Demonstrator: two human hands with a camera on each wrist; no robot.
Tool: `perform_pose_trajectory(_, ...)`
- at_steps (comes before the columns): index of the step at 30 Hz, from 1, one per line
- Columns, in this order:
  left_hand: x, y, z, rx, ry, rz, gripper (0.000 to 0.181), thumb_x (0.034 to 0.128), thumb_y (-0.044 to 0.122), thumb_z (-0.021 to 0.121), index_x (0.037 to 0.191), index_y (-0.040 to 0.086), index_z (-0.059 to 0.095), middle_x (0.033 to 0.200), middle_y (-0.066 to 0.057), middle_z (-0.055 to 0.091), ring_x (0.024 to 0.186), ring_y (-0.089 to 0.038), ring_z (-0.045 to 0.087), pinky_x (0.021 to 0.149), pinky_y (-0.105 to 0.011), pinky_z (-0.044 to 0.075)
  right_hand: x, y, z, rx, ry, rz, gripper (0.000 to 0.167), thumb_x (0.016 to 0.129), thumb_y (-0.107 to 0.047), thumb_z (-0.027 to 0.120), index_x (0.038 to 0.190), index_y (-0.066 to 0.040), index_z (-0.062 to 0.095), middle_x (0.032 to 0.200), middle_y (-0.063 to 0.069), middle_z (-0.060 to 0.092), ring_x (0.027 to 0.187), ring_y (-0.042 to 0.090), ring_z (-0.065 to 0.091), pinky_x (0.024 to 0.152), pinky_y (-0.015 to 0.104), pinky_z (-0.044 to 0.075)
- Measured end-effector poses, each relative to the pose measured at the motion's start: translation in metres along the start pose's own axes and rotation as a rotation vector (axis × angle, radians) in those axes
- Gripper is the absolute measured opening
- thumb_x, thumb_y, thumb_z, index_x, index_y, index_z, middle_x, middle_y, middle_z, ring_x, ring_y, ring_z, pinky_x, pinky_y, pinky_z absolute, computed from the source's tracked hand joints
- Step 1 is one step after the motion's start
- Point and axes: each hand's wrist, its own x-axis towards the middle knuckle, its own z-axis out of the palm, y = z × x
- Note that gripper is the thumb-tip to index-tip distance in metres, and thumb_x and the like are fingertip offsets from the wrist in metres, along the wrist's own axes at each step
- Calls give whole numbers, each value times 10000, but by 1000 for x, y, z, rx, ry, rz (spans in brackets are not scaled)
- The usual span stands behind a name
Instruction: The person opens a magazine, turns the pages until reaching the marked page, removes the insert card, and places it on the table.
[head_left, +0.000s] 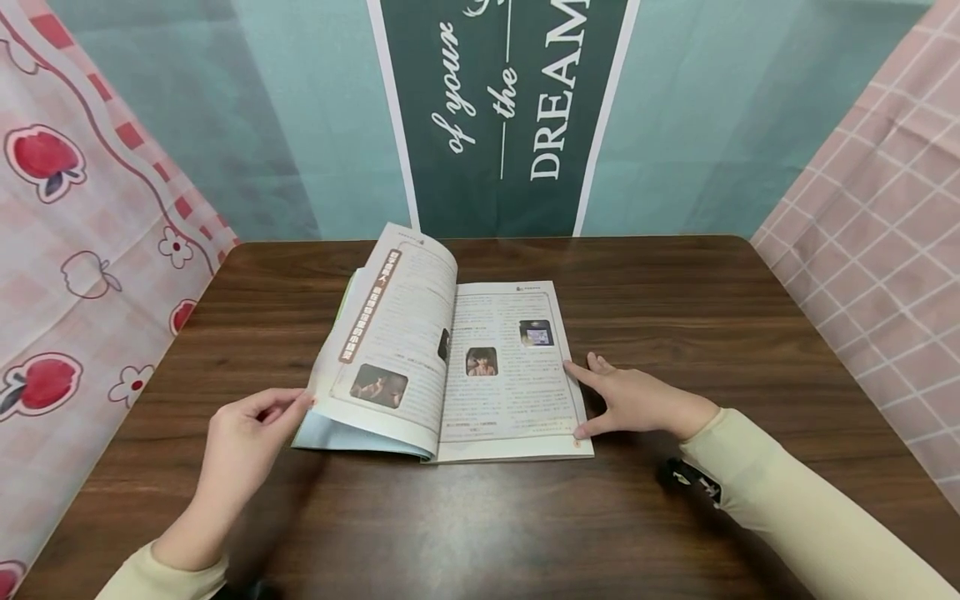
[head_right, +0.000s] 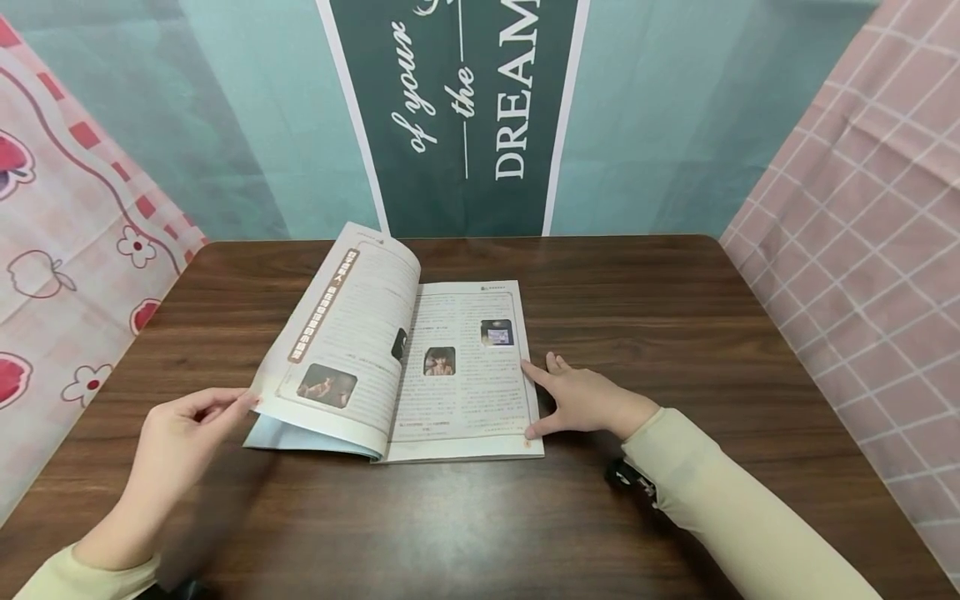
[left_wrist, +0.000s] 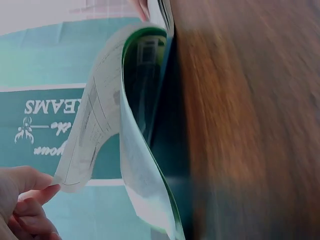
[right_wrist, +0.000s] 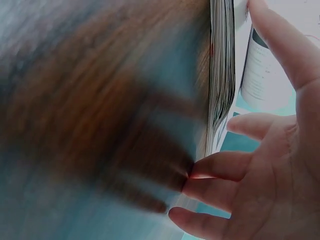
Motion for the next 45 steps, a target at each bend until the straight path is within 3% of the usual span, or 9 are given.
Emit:
perform_pose_trajectory(11, -2, -13, -10, 137, 4, 1, 83, 785, 134, 752, 800, 53, 742, 519, 61, 423, 445, -18, 326, 409, -206, 263, 0, -2, 1, 7, -23, 9, 1068, 684, -680, 649, 1468, -62, 267, 1434, 366, 163, 1329, 450, 212, 939, 546, 361)
perform_pose_trajectory(16, -4, -19, -14, 263, -64, 56, 97, 788, 166, 741, 802, 70, 739, 553, 68, 421, 466, -36, 324, 436, -233, 274, 1, -3, 3, -32, -16, 22, 1043, 669, -705, 636, 1460, -107, 313, 1435, 362, 172, 1323, 458, 220, 894, 551, 394)
perform_pose_trajectory(19, -6, -23, -16, 312, -115, 44, 139, 800, 215, 729, 835, 81, 741, 552, 69, 419, 463, -55, 315, 426, -270, 271, 1, -4, 4, -57, -11, 30, 1031, 664, -710, 634, 1454, -119, 333, 1433, 362, 182, 1319, 460, 231, 873, 555, 406)
perform_pose_trajectory(23, -6, -25, -18, 346, -163, 12, 198, 818, 273, 708, 877, 88, 743, 578, 65, 530, 477, -83, 371, 431, -294, 297, 2, -4, 5, -71, -7, 43, 1014, 666, -700, 640, 1448, -123, 348, 1428, 362, 195, 1318, 453, 241, 874, 552, 407)
perform_pose_trajectory(29, -8, -26, -18, 350, -180, 26, 172, 813, 260, 710, 853, 95, 740, 643, 50, 636, 506, -97, 460, 465, -319, 353, 4, -6, 4, -80, 29, 46, 934, 699, -679, 623, 1407, -104, 423, 1388, 384, 261, 1291, 462, 291, 872, 540, 415)
perform_pose_trajectory(32, -8, -26, -18, 352, -185, 23, 177, 817, 264, 707, 859, 94, 737, 596, 63, 593, 502, -100, 434, 461, -315, 342, 6, -8, 4, -101, 68, 32, 805, 765, -607, 619, 1371, -97, 476, 1348, 393, 322, 1257, 469, 346, 861, 539, 425)
perform_pose_trajectory(38, -8, -26, -18, 378, -232, -13, 218, 827, 306, 694, 890, 102, 736, 516, 74, 485, 503, -137, 408, 455, -323, 324, 8, -9, 6, -184, 162, -8, 428, 919, -305, 576, 1289, -90, 561, 1242, 390, 449, 1159, 459, 470, 813, 534, 453)
perform_pose_trajectory(41, -8, -27, -19, 405, -286, -42, 266, 827, 343, 687, 918, 99, 738, 594, -3, 604, 545, -188, 518, 458, -357, 366, 10, -9, 8, -230, 191, -7, 325, 943, -168, 541, 1256, -99, 592, 1198, 372, 498, 1115, 442, 516, 789, 529, 465)
perform_pose_trajectory(45, -5, -26, -21, 448, -352, -68, 313, 838, 368, 667, 974, 94, 733, 854, -154, 688, 716, -359, 628, 472, -419, 409, 12, -8, 8, -253, 223, -13, 299, 933, -95, 528, 1218, -112, 620, 1159, 356, 534, 1074, 435, 547, 766, 525, 474)
